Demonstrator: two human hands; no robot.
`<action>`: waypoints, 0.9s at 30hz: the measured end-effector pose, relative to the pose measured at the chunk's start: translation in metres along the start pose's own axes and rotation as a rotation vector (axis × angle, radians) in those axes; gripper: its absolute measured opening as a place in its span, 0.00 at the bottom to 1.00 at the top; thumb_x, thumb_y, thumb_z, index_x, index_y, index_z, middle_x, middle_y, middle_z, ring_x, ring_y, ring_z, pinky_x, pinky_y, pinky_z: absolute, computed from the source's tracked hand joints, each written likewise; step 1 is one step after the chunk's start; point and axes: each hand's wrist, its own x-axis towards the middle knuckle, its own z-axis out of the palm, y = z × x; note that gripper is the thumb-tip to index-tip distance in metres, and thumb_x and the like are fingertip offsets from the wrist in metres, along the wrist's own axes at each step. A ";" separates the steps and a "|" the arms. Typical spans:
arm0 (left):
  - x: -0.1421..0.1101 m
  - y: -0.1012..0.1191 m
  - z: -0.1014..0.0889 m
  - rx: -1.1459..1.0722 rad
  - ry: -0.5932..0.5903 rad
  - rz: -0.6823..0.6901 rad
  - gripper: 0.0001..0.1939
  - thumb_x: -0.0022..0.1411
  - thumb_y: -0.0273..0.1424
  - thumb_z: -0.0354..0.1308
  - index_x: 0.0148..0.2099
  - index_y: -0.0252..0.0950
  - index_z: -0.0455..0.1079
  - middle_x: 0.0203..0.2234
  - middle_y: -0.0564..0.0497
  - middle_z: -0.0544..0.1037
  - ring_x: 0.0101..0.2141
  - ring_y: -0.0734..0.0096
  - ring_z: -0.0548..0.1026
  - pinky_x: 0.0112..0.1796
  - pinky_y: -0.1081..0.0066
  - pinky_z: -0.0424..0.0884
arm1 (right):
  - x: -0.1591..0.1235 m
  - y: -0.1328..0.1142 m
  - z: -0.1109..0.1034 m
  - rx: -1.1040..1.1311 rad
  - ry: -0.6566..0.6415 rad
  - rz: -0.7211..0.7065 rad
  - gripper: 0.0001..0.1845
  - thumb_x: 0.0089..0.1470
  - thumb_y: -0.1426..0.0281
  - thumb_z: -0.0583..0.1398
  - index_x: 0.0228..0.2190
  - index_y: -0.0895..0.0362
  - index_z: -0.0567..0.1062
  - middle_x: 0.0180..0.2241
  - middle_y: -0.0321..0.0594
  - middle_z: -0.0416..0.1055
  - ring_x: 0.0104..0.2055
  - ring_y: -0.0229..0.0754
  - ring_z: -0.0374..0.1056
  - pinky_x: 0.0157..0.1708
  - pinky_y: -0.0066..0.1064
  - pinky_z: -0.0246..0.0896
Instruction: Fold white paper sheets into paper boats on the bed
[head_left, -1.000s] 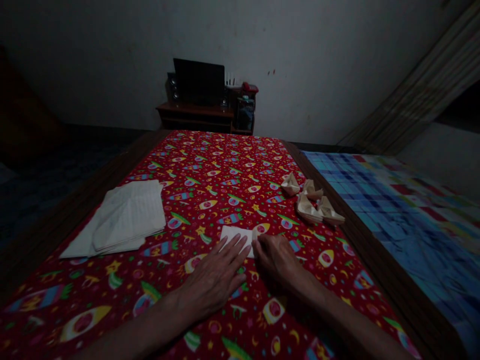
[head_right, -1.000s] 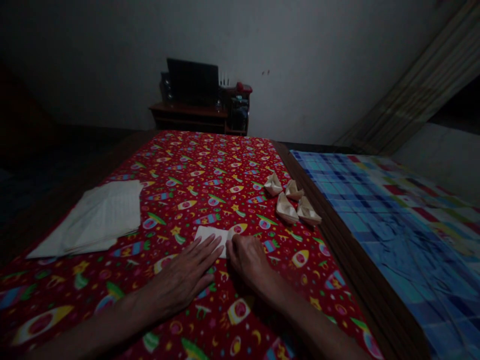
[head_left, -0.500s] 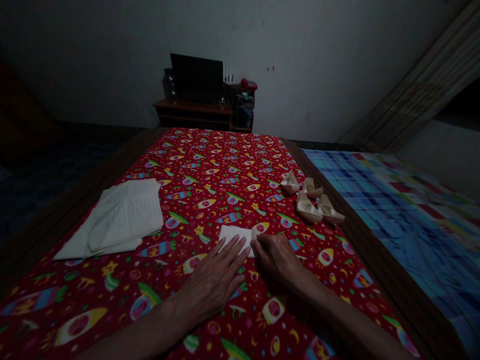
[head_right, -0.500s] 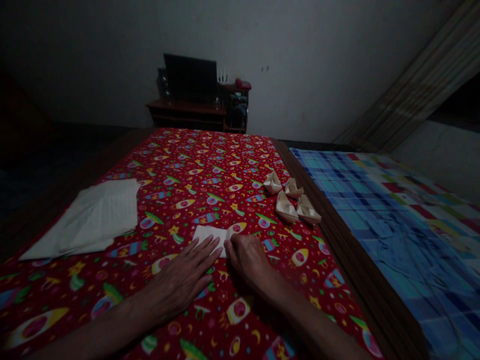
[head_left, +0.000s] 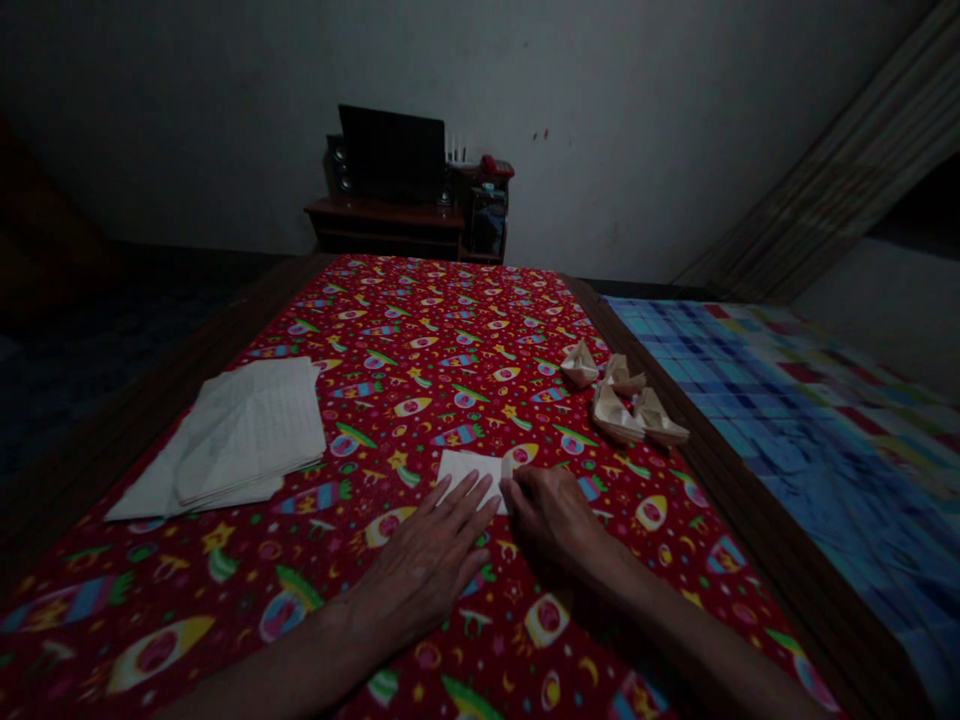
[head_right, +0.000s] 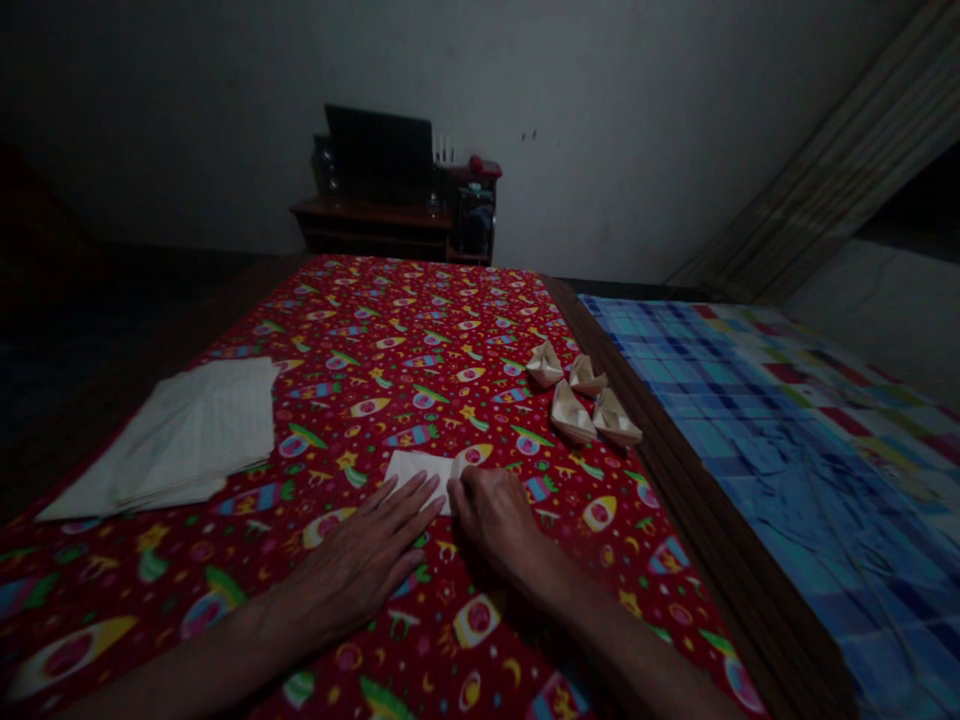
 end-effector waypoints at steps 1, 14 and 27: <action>0.000 0.000 0.001 0.004 -0.001 -0.003 0.25 0.67 0.32 0.46 0.64 0.34 0.51 0.63 0.45 0.55 0.62 0.60 0.51 0.59 0.56 0.55 | 0.000 -0.001 -0.001 0.007 -0.005 0.001 0.17 0.59 0.68 0.50 0.20 0.58 0.64 0.16 0.31 0.58 0.17 0.30 0.46 0.20 0.25 0.38; 0.001 0.006 0.002 0.018 0.005 -0.049 0.23 0.66 0.33 0.47 0.62 0.33 0.55 0.61 0.42 0.59 0.61 0.56 0.53 0.58 0.54 0.56 | -0.013 -0.018 -0.005 -0.390 0.146 -0.202 0.12 0.58 0.74 0.51 0.38 0.63 0.73 0.31 0.48 0.74 0.31 0.45 0.69 0.27 0.31 0.59; -0.025 -0.018 -0.009 0.057 0.024 -0.029 0.21 0.67 0.34 0.45 0.60 0.34 0.58 0.59 0.45 0.63 0.59 0.63 0.59 0.58 0.60 0.56 | -0.042 -0.012 -0.008 -0.283 -0.036 -0.459 0.24 0.61 0.66 0.51 0.55 0.64 0.64 0.57 0.47 0.61 0.61 0.49 0.54 0.60 0.45 0.51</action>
